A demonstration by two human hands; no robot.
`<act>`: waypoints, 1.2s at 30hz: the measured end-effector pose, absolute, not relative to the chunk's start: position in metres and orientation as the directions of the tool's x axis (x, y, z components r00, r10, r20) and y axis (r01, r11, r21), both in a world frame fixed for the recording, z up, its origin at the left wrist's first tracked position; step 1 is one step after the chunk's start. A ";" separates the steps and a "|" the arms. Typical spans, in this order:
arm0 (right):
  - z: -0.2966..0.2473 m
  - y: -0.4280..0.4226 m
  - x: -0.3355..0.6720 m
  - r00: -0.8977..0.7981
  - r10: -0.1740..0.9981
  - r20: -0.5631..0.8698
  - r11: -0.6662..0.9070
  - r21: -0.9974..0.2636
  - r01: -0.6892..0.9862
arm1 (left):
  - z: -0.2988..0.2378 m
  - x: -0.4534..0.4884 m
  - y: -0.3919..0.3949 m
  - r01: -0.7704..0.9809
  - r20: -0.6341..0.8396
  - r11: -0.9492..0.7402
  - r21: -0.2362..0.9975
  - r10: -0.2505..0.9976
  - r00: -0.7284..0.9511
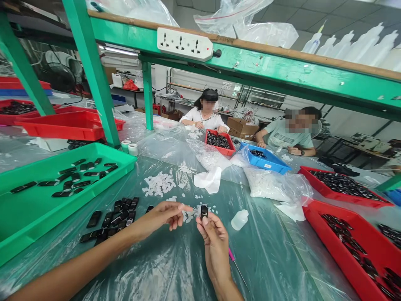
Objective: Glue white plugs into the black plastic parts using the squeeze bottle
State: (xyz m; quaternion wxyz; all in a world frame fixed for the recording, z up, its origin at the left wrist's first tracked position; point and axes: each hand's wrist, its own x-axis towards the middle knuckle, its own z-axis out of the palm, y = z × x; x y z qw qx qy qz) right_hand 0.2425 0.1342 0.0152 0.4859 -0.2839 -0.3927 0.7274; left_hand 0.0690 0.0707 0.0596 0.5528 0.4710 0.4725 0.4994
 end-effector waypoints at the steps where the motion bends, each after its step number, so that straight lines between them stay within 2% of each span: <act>1: 0.015 0.136 0.242 -0.346 0.936 -0.062 -0.249 -0.812 -0.529 | 0.057 0.069 0.073 -0.103 -0.046 0.049 0.993 0.999 0.025; 10: 0.015 0.139 0.243 -0.293 0.954 -0.056 -0.222 -0.789 -0.573 | 0.042 0.070 0.076 -0.063 -0.111 0.110 0.992 0.994 -0.014; 18: 0.019 0.137 0.245 -0.275 0.961 0.029 -0.118 -0.857 -0.502 | 0.038 0.067 0.073 -0.044 -0.111 0.111 0.993 0.994 0.006; 22: 0.018 0.137 0.245 -0.232 0.965 0.120 0.007 -0.900 -0.436 | 0.037 0.068 0.072 -0.040 -0.097 0.097 0.994 0.995 0.012; 25: 0.017 0.133 0.242 -0.235 0.947 0.221 0.120 -0.918 -0.379 | 0.041 0.074 0.068 -0.108 -0.052 0.056 0.993 0.998 0.036; 28: 0.015 0.126 0.239 -0.292 0.876 0.383 0.325 -0.917 -0.230 | 0.049 0.081 0.064 -0.166 0.009 -0.001 0.986 0.999 0.049; 31: 0.013 0.119 0.236 -0.349 0.790 0.504 0.523 -0.851 -0.047 | 0.053 0.084 0.061 -0.178 0.076 -0.064 0.982 0.995 0.061; 36: 0.010 0.115 0.236 -0.352 0.758 0.550 0.596 -0.803 0.030 | 0.052 0.084 0.060 -0.180 0.113 -0.092 0.979 0.988 0.106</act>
